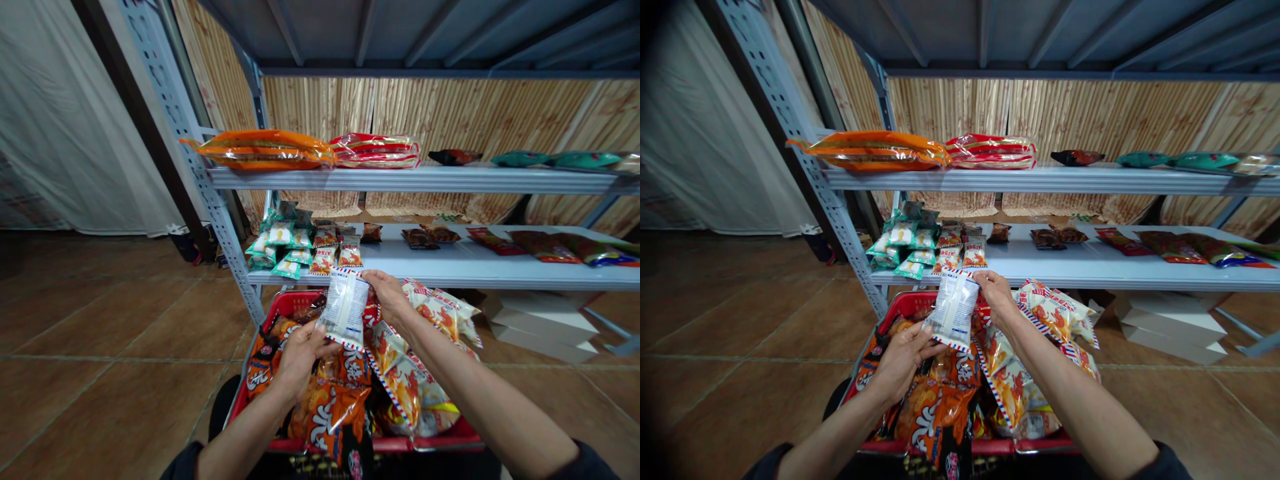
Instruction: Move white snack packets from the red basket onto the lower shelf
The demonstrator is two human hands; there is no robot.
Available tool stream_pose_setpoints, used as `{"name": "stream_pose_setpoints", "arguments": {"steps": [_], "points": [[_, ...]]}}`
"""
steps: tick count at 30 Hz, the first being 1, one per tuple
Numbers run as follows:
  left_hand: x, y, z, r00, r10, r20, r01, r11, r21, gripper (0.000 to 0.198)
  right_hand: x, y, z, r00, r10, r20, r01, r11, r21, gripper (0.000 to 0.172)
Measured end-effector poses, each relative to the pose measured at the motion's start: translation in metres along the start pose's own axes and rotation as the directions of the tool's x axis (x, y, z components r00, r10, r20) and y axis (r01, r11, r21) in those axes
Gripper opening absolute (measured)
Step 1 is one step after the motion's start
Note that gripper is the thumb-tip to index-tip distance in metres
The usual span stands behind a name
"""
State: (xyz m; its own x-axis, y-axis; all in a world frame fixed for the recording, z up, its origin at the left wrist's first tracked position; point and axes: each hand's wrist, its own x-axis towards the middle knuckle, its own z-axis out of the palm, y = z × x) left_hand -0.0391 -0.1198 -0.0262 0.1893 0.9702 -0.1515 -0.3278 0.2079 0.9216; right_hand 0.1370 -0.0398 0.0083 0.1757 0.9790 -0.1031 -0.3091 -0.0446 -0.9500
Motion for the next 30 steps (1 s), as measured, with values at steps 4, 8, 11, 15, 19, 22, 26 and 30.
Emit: {"name": "stream_pose_setpoints", "arguments": {"steps": [4, 8, 11, 15, 19, 22, 26, 30], "points": [[0.003, -0.003, -0.003, 0.998, 0.017, -0.052, -0.021, 0.997, -0.074, 0.029, -0.012, -0.003, -0.003, 0.990, 0.086, 0.112, -0.088, 0.996, 0.015, 0.035], [0.009, -0.003, -0.009, 0.996, 0.051, -0.075, -0.064, 0.982, -0.176, 0.028, -0.031, 0.000, -0.006, 0.956, 0.185, 0.227, -0.175, 0.982, -0.067, 0.050], [0.012, -0.003, -0.009, 0.996, 0.047, -0.075, -0.064, 0.969, -0.239, 0.027, -0.044, 0.007, -0.004, 0.923, 0.225, 0.310, -0.191, 0.972, -0.138, 0.051], [0.013, -0.005, -0.006, 0.997, 0.035, -0.065, -0.053, 0.957, -0.287, 0.027, -0.050, 0.017, -0.003, 0.908, 0.097, 0.407, -0.071, 0.994, -0.078, 0.045], [0.013, -0.007, -0.003, 0.998, 0.027, -0.052, -0.041, 0.956, -0.289, 0.026, -0.047, 0.023, -0.004, 0.923, 0.034, 0.382, -0.018, 0.999, -0.046, 0.045], [0.013, -0.008, -0.002, 0.998, 0.026, -0.052, -0.040, 0.961, -0.275, 0.027, -0.044, 0.026, -0.005, 0.935, 0.024, 0.354, 0.001, 0.998, -0.069, 0.047], [0.014, -0.008, -0.002, 0.995, 0.069, -0.065, -0.084, 0.961, -0.262, 0.032, -0.041, 0.032, -0.007, 0.949, -0.082, 0.303, 0.169, 0.948, -0.271, 0.056], [0.016, -0.008, 0.002, 0.980, 0.135, -0.143, -0.159, 0.972, -0.173, 0.037, -0.044, 0.031, -0.007, 0.832, -0.450, 0.324, 0.551, 0.598, -0.582, 0.061]]}}
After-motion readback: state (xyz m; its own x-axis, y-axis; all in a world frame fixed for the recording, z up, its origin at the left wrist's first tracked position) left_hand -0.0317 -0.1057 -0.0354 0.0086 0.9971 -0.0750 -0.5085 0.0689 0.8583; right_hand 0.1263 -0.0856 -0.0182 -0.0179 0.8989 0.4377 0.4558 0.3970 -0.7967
